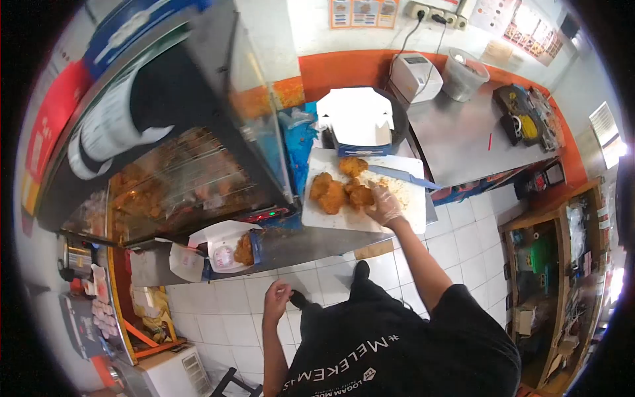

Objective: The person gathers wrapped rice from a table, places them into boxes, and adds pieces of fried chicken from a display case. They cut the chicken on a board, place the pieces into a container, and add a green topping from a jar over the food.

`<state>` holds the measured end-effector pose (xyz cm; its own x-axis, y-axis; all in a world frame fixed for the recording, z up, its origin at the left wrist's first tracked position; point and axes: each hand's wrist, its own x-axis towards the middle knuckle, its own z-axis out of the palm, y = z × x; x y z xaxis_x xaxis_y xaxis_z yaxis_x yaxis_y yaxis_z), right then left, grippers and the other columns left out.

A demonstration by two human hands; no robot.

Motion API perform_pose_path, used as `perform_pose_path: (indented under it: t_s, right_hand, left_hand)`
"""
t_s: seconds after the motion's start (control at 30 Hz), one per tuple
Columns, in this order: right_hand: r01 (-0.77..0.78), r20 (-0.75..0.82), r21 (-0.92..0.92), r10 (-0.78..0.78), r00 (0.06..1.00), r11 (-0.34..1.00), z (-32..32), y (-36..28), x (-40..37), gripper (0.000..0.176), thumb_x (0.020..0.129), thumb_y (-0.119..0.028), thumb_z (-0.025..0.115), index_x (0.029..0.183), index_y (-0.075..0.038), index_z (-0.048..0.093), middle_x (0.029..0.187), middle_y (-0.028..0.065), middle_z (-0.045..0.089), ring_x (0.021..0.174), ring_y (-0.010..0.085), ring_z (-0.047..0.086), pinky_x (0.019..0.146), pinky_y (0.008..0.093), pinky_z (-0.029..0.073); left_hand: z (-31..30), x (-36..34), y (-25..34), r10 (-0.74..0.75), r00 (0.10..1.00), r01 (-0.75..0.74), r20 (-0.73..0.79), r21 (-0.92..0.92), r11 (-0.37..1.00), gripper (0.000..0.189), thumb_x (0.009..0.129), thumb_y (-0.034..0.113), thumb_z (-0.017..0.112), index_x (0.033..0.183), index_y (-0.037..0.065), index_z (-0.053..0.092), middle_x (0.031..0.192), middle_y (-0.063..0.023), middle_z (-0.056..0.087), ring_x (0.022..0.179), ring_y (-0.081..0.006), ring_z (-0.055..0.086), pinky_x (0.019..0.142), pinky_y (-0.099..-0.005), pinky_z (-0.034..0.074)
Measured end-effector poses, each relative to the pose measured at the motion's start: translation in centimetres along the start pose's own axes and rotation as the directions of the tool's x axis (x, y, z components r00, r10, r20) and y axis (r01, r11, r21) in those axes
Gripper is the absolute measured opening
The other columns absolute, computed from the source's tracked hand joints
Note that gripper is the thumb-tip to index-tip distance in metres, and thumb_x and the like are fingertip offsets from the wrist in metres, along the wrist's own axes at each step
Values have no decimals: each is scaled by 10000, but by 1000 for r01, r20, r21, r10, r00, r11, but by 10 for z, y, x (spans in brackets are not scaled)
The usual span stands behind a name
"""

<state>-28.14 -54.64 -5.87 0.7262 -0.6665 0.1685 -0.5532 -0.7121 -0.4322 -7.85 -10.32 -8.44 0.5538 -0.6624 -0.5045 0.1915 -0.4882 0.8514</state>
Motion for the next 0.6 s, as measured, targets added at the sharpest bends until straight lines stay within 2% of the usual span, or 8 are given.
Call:
perform_pose_path:
  t_s: [0.07,0.13,0.23,0.3,0.37,0.47,0.57,0.6]
  right_hand:
    - [32,136,37,-37,990,999,-24,48,-9,865,745,-236,805,1507,-103,415,1306,225,598,1209,424,564,1045,470,481]
    - [88,242,-60,-71,968,994,-29,93,-14,773,793,-232,734,1490,-105,425,1306,222,588,1176,394,587,1011,466,502]
    - [166,176,-28,-158,972,986,-60,120,-13,699,824,-235,703,1466,-100,462,1349,205,578,1219,371,571,1011,445,507]
    - [26,203,-129,0,979,991,-73,146,-9,649,841,-229,697,1444,-109,489,1345,193,589,1210,367,579,1018,454,501]
    - [-15,163,-305,67,984,952,-80,170,-8,495,893,-199,632,1376,-115,557,1360,186,584,1193,345,599,987,447,521]
    - [-148,276,-385,267,923,911,-71,189,-4,359,940,-220,547,1273,-94,597,1301,176,631,1151,344,634,943,444,544]
    - [-166,308,-361,286,907,918,-57,200,-7,303,935,-217,533,1186,-75,626,1217,200,677,1074,376,677,907,470,556]
    - [-252,318,-300,346,882,920,-64,192,-11,299,936,-217,529,1172,-64,632,1186,212,686,1063,388,680,910,480,553]
  left_hand:
    - [53,22,18,100,991,-102,93,16,995,499,991,213,697,1421,26,526,1234,-132,680,1010,-204,697,806,-322,568]
    - [113,43,53,170,957,-200,237,108,974,521,984,220,707,1430,25,522,1282,-146,657,1067,-213,677,870,-348,559]
    - [198,79,110,239,910,-341,339,285,896,574,948,203,732,1440,15,503,1334,-181,612,1007,-224,689,903,-374,553]
    - [243,112,121,338,879,-446,338,326,834,615,912,157,751,1442,2,481,1342,-207,563,951,-248,696,864,-368,562]
    - [283,136,137,328,900,-419,289,357,835,671,904,149,749,1474,-1,428,1356,-215,540,917,-252,694,851,-374,561]
    - [323,163,157,304,919,-385,251,403,830,739,900,141,743,1513,-3,356,1388,-223,503,886,-256,690,845,-377,559]
    - [350,168,155,347,915,-401,205,389,829,831,898,168,752,1564,23,277,1412,-213,526,881,-251,684,832,-371,560]
    - [356,169,153,373,909,-417,186,371,830,867,897,183,757,1584,36,249,1417,-207,543,881,-248,682,826,-367,560]
